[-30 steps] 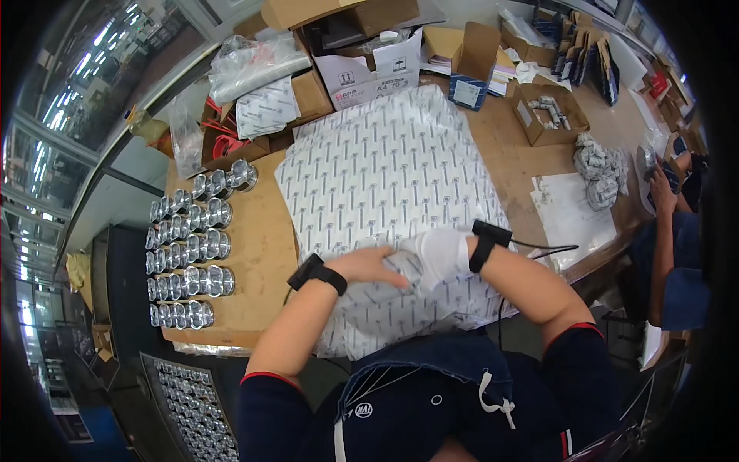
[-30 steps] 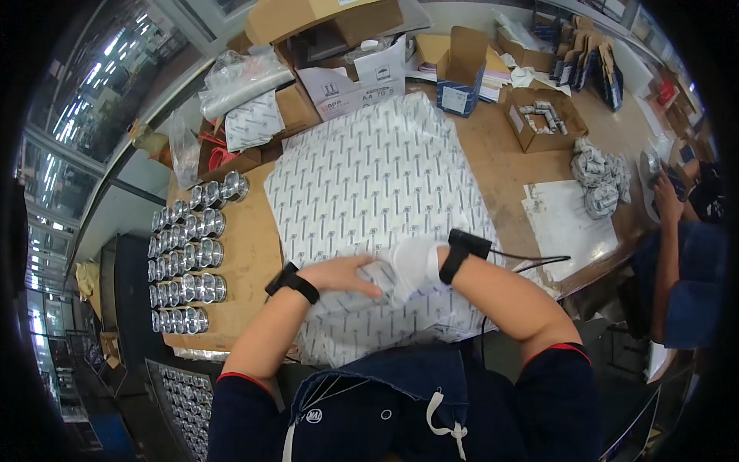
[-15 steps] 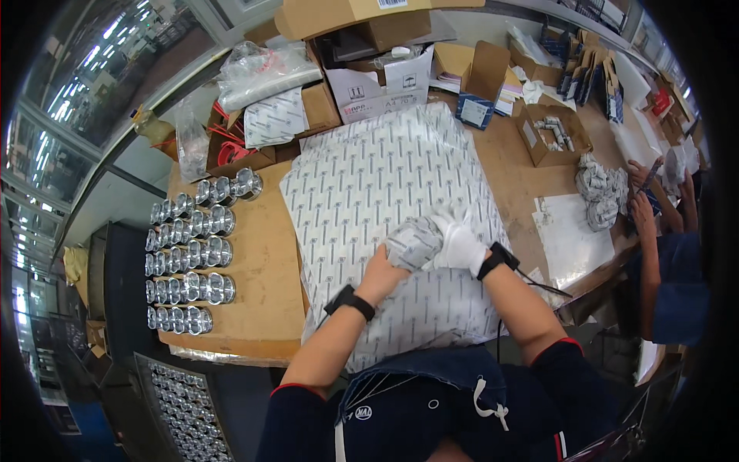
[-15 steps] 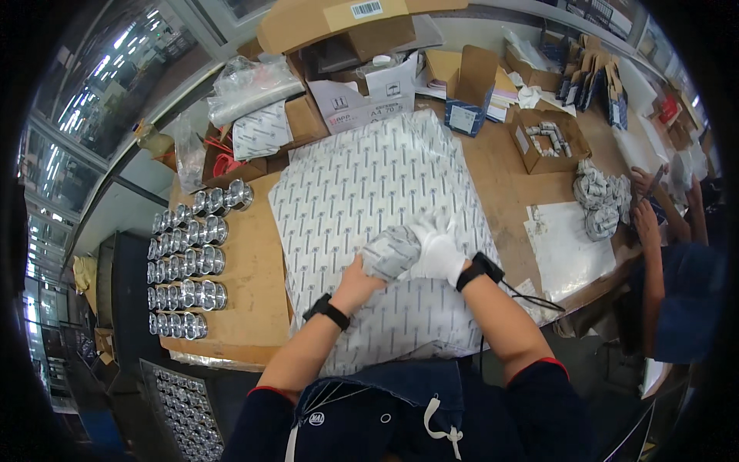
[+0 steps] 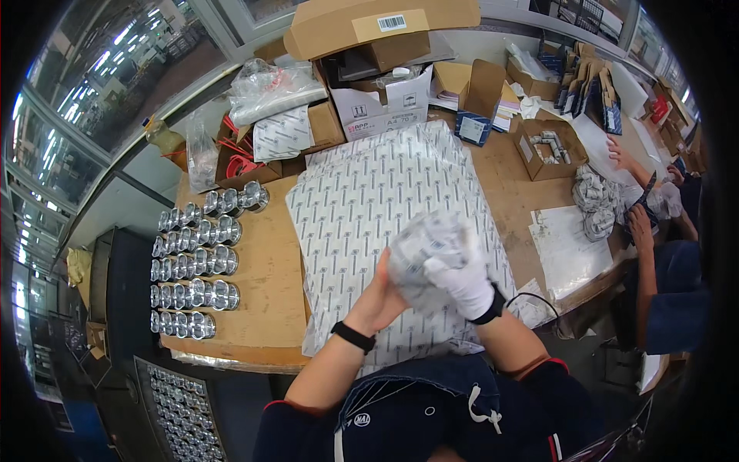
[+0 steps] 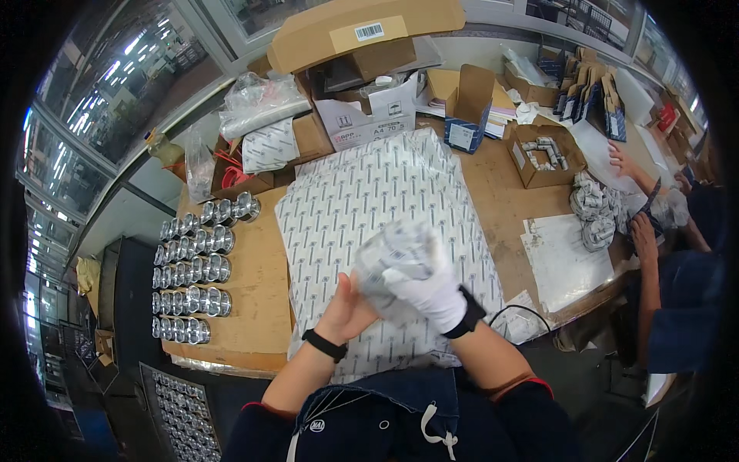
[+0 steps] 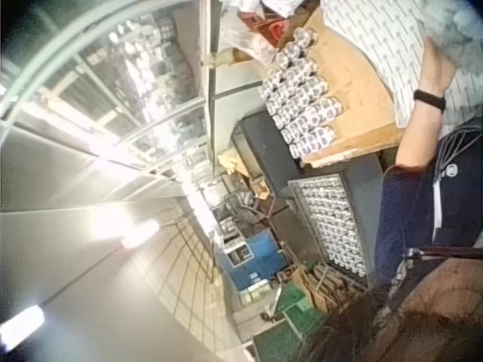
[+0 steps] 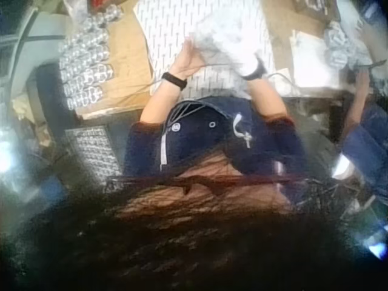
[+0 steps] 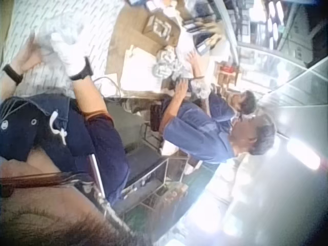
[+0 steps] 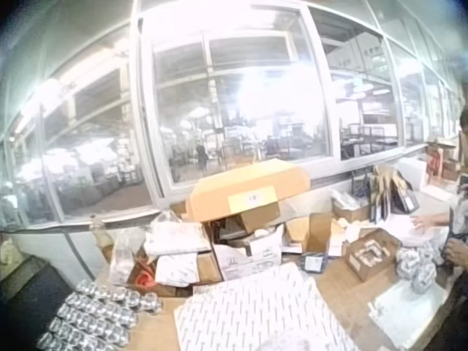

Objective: Wrapping metal pistons in protective paper and placing them in boxes.

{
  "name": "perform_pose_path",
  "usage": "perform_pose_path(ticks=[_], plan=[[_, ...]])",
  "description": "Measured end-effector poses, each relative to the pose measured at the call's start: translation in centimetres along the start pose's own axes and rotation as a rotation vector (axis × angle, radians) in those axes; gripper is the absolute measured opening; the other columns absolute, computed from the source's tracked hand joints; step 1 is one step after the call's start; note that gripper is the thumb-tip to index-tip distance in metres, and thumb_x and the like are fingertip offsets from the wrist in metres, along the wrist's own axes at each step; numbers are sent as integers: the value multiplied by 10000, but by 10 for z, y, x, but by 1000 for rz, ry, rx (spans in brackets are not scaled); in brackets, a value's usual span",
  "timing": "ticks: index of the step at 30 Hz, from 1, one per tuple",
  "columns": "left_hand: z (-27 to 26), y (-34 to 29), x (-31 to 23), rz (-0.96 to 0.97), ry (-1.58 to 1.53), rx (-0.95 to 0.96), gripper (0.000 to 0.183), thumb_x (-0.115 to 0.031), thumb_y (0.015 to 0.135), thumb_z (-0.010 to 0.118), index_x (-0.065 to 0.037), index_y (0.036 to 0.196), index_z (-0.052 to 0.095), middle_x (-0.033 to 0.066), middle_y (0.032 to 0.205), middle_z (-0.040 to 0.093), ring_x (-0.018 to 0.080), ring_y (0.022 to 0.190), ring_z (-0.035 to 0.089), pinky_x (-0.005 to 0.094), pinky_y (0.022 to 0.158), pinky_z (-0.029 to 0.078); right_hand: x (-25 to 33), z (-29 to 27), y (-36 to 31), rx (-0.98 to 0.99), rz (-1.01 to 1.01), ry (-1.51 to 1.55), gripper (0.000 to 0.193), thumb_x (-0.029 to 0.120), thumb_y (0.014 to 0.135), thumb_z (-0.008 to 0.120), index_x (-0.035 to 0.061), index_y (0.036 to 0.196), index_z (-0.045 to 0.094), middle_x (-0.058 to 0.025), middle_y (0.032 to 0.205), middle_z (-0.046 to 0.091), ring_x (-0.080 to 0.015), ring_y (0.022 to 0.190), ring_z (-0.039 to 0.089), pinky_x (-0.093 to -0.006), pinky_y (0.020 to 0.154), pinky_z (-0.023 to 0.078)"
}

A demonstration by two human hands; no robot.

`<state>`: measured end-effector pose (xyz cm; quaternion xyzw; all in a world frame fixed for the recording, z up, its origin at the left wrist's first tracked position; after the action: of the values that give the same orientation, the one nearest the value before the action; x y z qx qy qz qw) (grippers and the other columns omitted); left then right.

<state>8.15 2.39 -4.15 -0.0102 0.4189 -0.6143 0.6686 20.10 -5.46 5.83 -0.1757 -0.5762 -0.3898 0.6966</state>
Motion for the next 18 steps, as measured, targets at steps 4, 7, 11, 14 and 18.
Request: perform_pose_path(ticks=[4, 7, 11, 14, 18], plan=[[18, 8, -18, 266, -153, 287, 919, -417, 754, 740, -76, 1424, 211, 88, 1321, 484, 268, 1197, 485, 361, 1006, 398, -56, 6, -12, 151, 409, 174, 738, 81, 766, 705, 11, 1371, 289, -82, 1239, 504, -167, 1149, 488, -303, 961, 415], [16, 2, -29, 440, 94, 201, 924, -315, 685, 814, -63, 1387, 268, 98, 1253, 512, 249, 1158, 512, 362, 996, 402, -58, 14, -17, 326, 351, 387, 767, 63, 738, 725, 26, 1376, 301, -77, 1257, 495, -174, 1161, 477, -313, 968, 410], [5, 5, -26, 451, 192, 260, 884, -199, 678, 815, -63, 1373, 287, 104, 1250, 487, 243, 1200, 462, 357, 1015, 371, -58, 10, -29, 201, 423, 363, 791, 63, 687, 768, 41, 1352, 340, -64, 1246, 500, -169, 1160, 476, -325, 977, 407], [-29, 10, -36, 491, 544, 197, 878, -174, 698, 790, -64, 1400, 275, 107, 1338, 408, 251, 1292, 350, 365, 1064, 295, -54, 3, -27, 274, 341, 165, 785, 123, 670, 792, 55, 1328, 370, -64, 1216, 516, -165, 1148, 487, -322, 970, 411], [-22, 7, -30, 407, 713, 273, 874, -99, 731, 729, -67, 1447, 228, 108, 1495, 212, 249, 1403, 149, 367, 1125, 162, -58, 23, -18, 842, 17, -987, 769, 276, 669, 797, 57, 1293, 404, -121, 1187, 534, -236, 1145, 516, -338, 952, 422]])
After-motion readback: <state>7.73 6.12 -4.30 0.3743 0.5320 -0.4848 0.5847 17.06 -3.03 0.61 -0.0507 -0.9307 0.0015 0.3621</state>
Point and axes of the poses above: each hand's wrist, its own y-axis towards the middle knuckle, its own z-axis out of the palm, x = y × z, the point moved 8 cm from there along y, towards the middle knuckle
